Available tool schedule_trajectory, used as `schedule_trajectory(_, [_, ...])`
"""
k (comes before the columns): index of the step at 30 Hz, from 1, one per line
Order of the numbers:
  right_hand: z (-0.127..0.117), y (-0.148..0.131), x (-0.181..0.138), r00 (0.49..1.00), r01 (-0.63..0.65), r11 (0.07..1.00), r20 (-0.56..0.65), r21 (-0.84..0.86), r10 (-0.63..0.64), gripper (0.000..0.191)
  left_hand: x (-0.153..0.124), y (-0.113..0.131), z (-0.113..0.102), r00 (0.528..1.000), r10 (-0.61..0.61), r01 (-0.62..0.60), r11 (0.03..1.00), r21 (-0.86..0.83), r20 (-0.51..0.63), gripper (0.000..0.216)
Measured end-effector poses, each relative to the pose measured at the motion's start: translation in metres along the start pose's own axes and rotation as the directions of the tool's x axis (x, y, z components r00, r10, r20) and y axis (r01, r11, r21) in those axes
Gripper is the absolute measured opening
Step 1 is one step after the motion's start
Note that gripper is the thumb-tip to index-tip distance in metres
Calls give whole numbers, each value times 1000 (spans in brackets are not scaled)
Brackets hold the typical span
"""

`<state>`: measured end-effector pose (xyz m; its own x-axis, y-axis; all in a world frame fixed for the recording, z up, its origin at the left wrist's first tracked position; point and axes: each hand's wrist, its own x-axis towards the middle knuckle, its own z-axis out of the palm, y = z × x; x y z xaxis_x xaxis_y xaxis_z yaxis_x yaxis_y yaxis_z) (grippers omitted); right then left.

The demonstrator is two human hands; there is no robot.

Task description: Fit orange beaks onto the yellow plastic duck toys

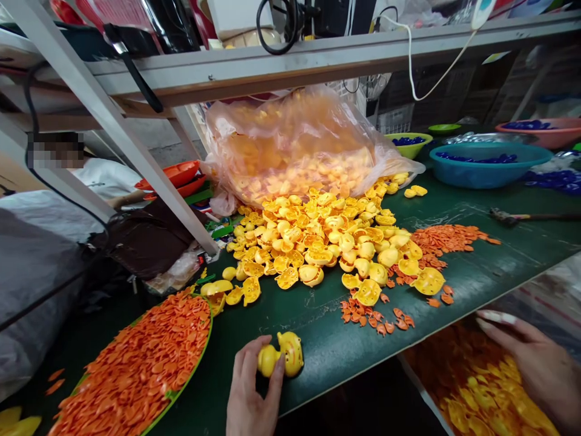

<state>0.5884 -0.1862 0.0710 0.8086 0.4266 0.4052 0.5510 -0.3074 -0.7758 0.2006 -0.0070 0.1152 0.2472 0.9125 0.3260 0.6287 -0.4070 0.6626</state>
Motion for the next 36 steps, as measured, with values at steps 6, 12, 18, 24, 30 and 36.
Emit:
schedule_trajectory(6, [42, -53, -27, 901, 378, 925, 214, 39, -377, 17, -4, -20, 1, 972, 235, -236, 949, 210, 29, 32])
schedule_trajectory(12, [51, -47, -18, 810, 416, 909, 440, 35, -387, 22, -8, -21, -2, 967, 245, -254, 934, 252, 69, 31])
schedule_trajectory(18, [50, -41, -16, 791, 404, 910, 462, 97, -401, 17, -9, -18, -2, 964, 258, -267, 935, 233, 70, 30])
schedule_trajectory(24, [57, -39, -18, 860, 416, 908, 309, 34, -406, 23, -11, -3, 3, 952, 296, -307, 922, 237, 78, 32])
schedule_trajectory(30, [58, -97, -37, 909, 153, 971, 359, 184, -211, 25, -16, 15, 11, 941, 319, -337, 903, 266, 108, 35])
schedule_trajectory(36, [79, -163, -67, 696, 29, 923, 656, 384, -294, 19, -24, 24, 22, 937, 332, -348, 904, 248, 106, 39])
